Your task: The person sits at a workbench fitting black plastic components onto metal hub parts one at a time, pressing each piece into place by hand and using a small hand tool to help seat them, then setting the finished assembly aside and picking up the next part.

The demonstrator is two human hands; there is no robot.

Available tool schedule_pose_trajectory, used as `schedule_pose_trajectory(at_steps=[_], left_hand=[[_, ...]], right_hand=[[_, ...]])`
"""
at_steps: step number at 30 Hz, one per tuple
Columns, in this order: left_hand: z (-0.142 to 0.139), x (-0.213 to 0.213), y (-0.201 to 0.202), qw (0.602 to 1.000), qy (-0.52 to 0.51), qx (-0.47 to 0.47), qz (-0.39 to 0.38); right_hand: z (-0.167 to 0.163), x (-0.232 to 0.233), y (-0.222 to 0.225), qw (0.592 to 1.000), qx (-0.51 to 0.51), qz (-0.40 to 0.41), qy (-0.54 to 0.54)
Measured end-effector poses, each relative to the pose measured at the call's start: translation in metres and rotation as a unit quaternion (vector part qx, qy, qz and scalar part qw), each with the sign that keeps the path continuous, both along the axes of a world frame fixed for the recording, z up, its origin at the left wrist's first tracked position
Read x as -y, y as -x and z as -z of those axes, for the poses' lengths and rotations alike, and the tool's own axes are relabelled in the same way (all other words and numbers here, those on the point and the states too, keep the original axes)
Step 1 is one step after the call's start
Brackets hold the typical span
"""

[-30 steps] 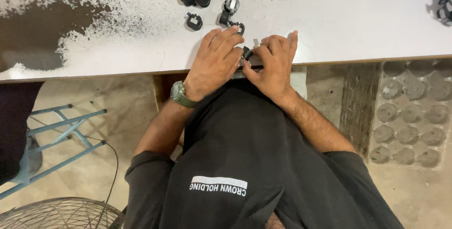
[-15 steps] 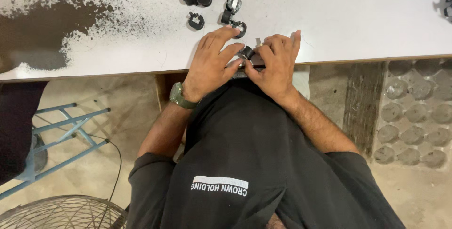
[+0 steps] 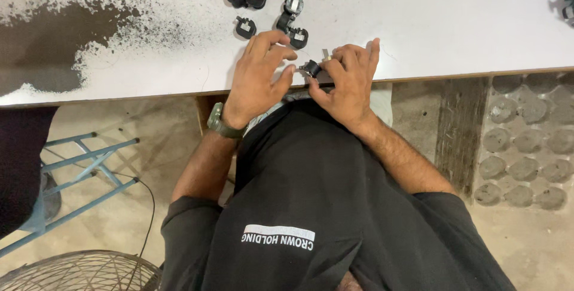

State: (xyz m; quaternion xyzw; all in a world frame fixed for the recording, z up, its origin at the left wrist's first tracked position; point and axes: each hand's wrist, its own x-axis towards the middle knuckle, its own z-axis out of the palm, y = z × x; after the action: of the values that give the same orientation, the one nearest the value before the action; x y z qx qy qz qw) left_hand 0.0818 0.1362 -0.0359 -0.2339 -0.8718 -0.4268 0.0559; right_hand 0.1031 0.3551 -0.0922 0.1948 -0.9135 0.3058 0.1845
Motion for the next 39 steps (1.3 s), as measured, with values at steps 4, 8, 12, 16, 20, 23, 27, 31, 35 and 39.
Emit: schedule_pose_trajectory(at_steps=[4,8,12,16,20,23,27,31,35,39], left_hand=[[0.0,-0.003,-0.008,0.991,0.072,-0.115,0.022],[0.009,-0.012,-0.006,0.992,0.046,-0.117,0.012],[0.016,-0.018,0.0,0.998,0.006,-0.051,-0.032],[0.015,-0.011,0.001,0.994,0.025,0.058,-0.084],[0.008,0.0,-0.015,0.994,0.056,0.064,-0.064],[0.005,-0.002,-0.028,0.993,0.01,0.112,-0.04],[0.006,-0.01,-0.034,0.989,-0.056,0.132,-0.048],[0.009,-0.013,-0.03,0.985,-0.11,0.116,-0.067],[0.013,-0.018,-0.026,0.982,-0.134,0.102,-0.082],[0.017,-0.021,-0.023,0.981,-0.149,0.086,-0.088]], right_hand=[[0.002,-0.001,-0.001,1.0,0.004,-0.002,-0.007],[0.003,-0.001,-0.002,1.0,0.001,0.001,-0.004],[0.004,-0.001,-0.002,1.0,-0.002,-0.001,-0.001],[0.006,0.0,-0.001,1.0,0.0,0.0,0.007],[0.007,0.0,0.0,1.0,0.001,0.008,0.005],[0.007,0.0,0.0,1.0,0.004,0.01,-0.007],[0.007,0.003,-0.001,1.0,-0.006,0.007,-0.018],[0.006,0.004,0.0,1.0,-0.014,0.005,-0.02],[0.006,0.005,0.0,1.0,-0.018,-0.004,-0.025],[0.005,0.005,0.0,0.999,-0.024,-0.004,-0.027]])
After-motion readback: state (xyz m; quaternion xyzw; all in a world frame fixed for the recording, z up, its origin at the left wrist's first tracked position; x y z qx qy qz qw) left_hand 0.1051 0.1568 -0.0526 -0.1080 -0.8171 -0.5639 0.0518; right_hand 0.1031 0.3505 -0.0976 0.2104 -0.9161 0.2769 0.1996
